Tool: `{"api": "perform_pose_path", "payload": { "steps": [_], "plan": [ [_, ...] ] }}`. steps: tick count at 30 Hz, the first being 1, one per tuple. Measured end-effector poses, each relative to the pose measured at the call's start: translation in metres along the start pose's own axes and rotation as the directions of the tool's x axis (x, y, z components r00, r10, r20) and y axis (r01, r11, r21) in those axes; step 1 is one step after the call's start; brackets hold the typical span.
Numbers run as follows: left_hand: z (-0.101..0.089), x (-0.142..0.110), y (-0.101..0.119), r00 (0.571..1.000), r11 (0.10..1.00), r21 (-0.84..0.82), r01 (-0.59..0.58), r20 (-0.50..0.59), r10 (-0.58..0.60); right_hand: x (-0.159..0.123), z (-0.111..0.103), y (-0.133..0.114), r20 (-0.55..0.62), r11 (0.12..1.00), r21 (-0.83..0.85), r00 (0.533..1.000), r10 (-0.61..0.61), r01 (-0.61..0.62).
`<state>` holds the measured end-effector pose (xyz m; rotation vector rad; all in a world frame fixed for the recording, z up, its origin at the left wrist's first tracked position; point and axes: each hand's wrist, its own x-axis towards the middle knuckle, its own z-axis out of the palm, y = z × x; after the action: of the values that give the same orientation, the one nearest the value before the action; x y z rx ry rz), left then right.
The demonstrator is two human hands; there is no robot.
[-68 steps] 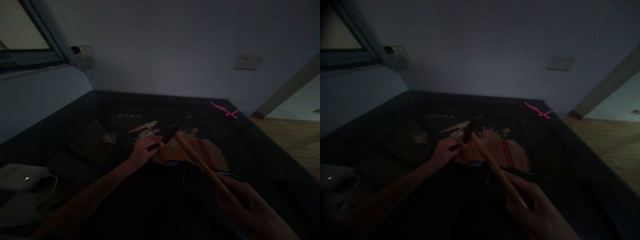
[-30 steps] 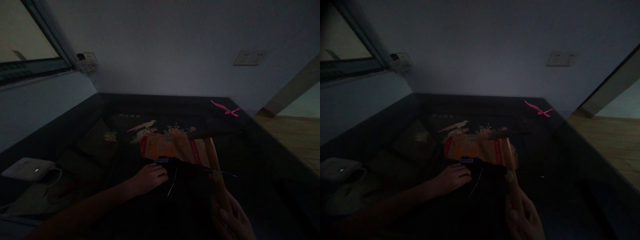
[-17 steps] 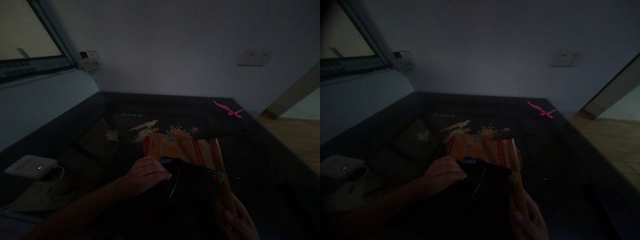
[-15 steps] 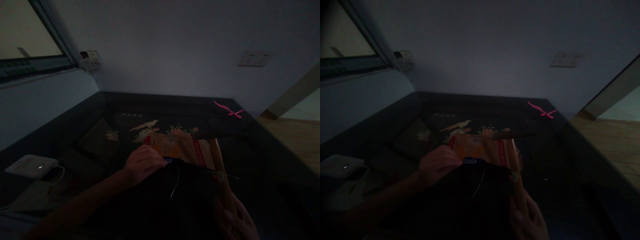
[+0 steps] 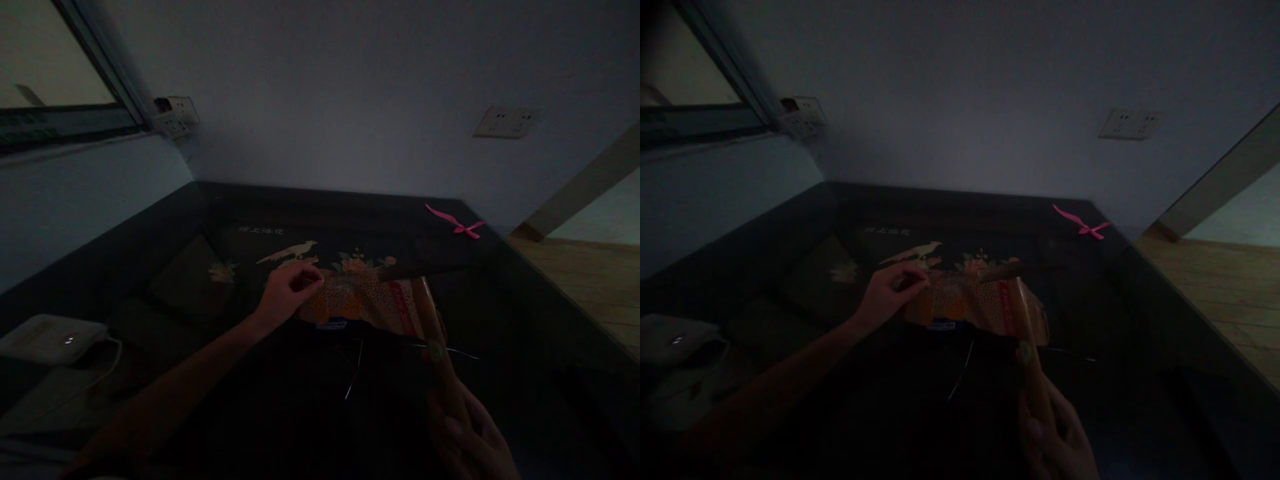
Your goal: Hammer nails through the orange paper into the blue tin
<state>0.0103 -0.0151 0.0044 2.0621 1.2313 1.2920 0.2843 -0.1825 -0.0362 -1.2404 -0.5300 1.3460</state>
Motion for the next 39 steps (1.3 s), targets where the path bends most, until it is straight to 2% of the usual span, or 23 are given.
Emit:
{"api": "perform_pose_path", "payload": {
  "steps": [3,10,15,21,27,34,39],
  "plan": [
    [0.001,-0.002,-0.003,0.999,1.0,0.013,-0.024,0.024,0.024,0.003,0.001,-0.001,0.033,0.999,-0.034,0.999,0.008,-0.007],
    [0.0,-0.004,-0.007,0.999,1.0,-0.008,-0.002,0.035,0.003,0.007,0.003,-0.014,-0.021,0.989,-0.143,0.999,-0.028,0.024],
    [-0.001,-0.006,-0.008,0.998,0.996,-0.078,0.037,0.051,-0.033,0.006,0.021,-0.04,0.108,0.957,-0.285,0.994,-0.018,0.048],
    [0.0,-0.007,-0.011,0.997,0.991,-0.122,0.061,0.064,-0.053,0.004,0.038,-0.066,0.167,0.899,-0.429,0.986,-0.01,0.082],
    [0.0,-0.009,-0.015,0.991,0.984,-0.14,0.11,0.091,-0.098,-0.002,0.048,-0.081,0.134,0.793,-0.591,0.988,-0.081,0.145],
    [0.001,-0.008,-0.015,0.983,0.977,-0.154,0.148,0.128,-0.129,-0.009,0.066,-0.09,0.111,0.689,-0.717,0.993,-0.039,0.108],
    [0.003,-0.006,-0.015,0.985,0.98,-0.132,0.149,0.113,-0.134,-0.008,0.067,-0.092,0.126,0.708,-0.697,0.992,-0.032,0.111]
  ]
}}
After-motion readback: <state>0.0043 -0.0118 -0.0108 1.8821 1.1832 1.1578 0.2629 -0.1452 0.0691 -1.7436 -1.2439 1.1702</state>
